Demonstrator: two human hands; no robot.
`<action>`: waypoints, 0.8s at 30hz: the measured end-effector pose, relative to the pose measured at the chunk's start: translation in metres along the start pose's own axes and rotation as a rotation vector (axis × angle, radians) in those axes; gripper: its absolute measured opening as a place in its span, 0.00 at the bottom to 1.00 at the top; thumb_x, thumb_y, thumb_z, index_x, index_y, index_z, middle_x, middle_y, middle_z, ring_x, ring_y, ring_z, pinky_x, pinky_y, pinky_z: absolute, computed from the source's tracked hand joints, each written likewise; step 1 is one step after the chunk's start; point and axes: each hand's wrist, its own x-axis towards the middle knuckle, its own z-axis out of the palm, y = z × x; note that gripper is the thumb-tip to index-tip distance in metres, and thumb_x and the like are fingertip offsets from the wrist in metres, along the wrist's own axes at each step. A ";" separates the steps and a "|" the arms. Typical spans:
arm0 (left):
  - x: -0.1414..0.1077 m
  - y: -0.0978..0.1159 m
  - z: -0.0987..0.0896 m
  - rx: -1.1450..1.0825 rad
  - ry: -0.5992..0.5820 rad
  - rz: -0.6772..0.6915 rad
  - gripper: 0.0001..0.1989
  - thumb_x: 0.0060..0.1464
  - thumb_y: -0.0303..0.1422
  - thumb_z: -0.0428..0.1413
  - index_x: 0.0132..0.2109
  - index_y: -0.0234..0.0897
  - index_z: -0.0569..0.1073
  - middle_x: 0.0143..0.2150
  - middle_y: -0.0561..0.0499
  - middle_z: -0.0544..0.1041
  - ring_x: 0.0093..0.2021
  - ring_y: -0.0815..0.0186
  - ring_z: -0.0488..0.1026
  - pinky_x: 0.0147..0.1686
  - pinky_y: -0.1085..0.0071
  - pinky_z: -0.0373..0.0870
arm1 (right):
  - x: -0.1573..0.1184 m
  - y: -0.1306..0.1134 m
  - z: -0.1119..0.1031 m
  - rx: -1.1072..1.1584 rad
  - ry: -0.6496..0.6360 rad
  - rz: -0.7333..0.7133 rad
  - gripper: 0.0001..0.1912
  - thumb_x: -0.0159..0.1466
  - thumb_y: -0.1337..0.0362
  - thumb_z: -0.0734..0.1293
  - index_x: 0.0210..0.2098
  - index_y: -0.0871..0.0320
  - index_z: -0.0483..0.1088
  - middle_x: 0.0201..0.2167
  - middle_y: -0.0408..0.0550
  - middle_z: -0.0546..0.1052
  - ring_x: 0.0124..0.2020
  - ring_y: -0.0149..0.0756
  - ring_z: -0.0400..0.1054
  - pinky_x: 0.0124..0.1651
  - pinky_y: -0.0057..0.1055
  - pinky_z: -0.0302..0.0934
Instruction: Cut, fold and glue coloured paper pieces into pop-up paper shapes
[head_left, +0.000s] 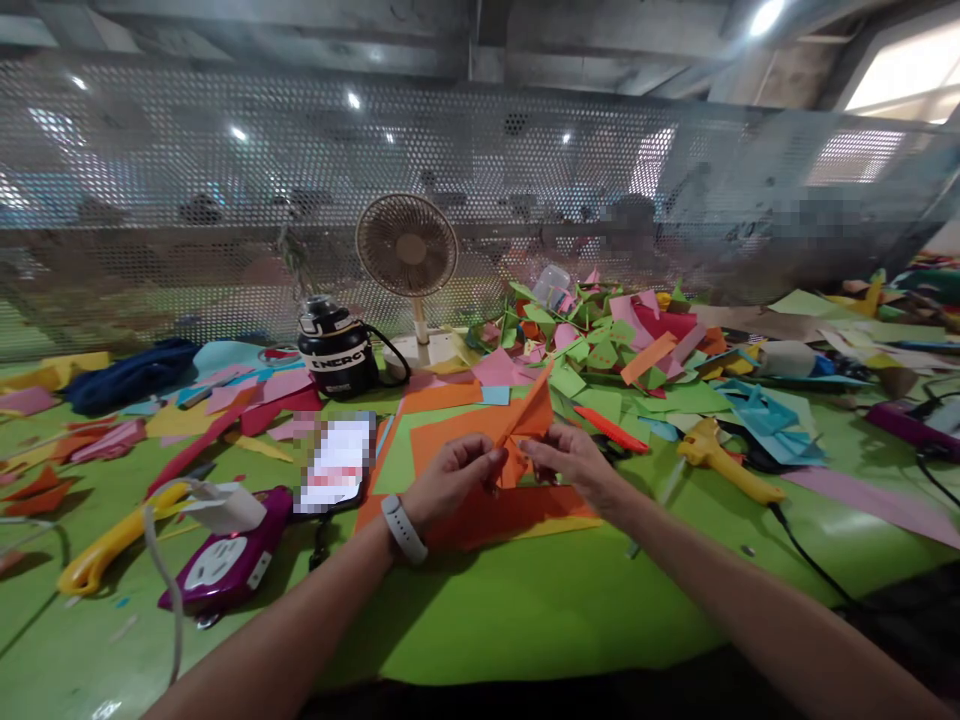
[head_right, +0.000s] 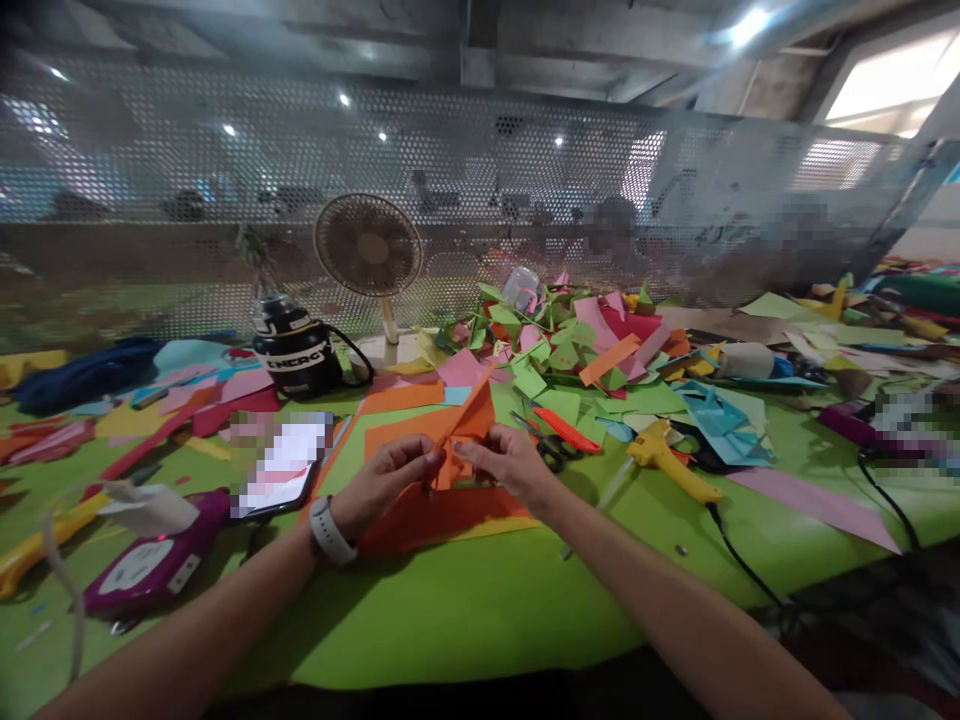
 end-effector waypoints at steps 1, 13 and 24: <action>0.000 0.001 -0.002 0.001 -0.028 -0.019 0.17 0.44 0.45 0.62 0.24 0.36 0.69 0.20 0.55 0.68 0.21 0.71 0.64 0.25 0.74 0.63 | 0.000 -0.003 -0.004 0.036 0.009 -0.018 0.19 0.50 0.49 0.70 0.26 0.59 0.66 0.17 0.39 0.70 0.18 0.27 0.61 0.21 0.24 0.51; 0.004 -0.001 -0.025 -0.075 -0.109 -0.075 0.13 0.41 0.36 0.66 0.23 0.33 0.71 0.18 0.55 0.69 0.19 0.74 0.62 0.21 0.76 0.57 | 0.007 -0.022 -0.054 0.089 -0.049 0.101 0.11 0.48 0.61 0.72 0.27 0.64 0.77 0.18 0.46 0.76 0.19 0.27 0.68 0.23 0.22 0.60; 0.006 -0.004 -0.024 -0.328 0.145 -0.109 0.11 0.35 0.30 0.67 0.28 0.34 0.74 0.25 0.54 0.75 0.24 0.72 0.69 0.27 0.76 0.65 | 0.006 -0.014 -0.028 0.007 -0.348 0.305 0.15 0.51 0.56 0.74 0.24 0.64 0.73 0.18 0.48 0.78 0.19 0.29 0.72 0.28 0.24 0.67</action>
